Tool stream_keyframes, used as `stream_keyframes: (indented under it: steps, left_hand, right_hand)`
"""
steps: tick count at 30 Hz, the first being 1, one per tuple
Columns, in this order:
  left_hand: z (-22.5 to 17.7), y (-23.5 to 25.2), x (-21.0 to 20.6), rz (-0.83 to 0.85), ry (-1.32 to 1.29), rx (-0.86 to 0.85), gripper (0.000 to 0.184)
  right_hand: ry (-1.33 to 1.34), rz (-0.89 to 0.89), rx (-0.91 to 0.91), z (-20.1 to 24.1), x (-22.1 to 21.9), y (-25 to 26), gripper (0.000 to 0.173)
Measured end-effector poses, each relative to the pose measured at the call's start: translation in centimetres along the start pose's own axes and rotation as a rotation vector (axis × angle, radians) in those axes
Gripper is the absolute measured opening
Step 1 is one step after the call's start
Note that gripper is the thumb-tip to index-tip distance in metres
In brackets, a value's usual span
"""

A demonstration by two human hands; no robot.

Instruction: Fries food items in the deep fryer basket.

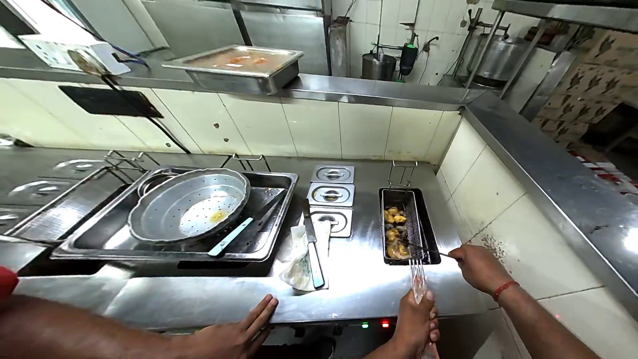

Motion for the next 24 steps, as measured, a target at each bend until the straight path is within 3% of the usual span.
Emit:
stream_keyframes:
  steps: [4,10,17,24]
  left_hand:
    - [0.0,-0.2,0.0,-0.008,0.007,0.001,0.018]
    - [0.4,-0.4,-0.3,-0.004,0.01,0.007,0.017]
    - [0.3,-0.4,0.0,-0.029,0.032,-0.003,0.018]
    - [0.3,-0.7,-0.2,-0.016,0.021,-0.011,0.018]
  right_hand:
    - [0.082,-0.049,-0.036,-1.0,0.2,-0.5,0.034]
    - [-0.078,0.017,-0.088,0.6,0.0,-0.5,0.034]
    - [0.042,0.004,0.077,-0.7,0.2,-1.1,0.031]
    - [-0.058,-0.04,-0.062,0.8,1.3,-2.8,0.035]
Point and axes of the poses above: each hand's wrist, its own y-axis towards the middle knuckle, its own x-axis out of the back of the hand, z = x × y, the point moved 6 cm from there along y, towards the middle knuckle, and after that the axes turned 7 degrees about x, right-handed, at the moved point
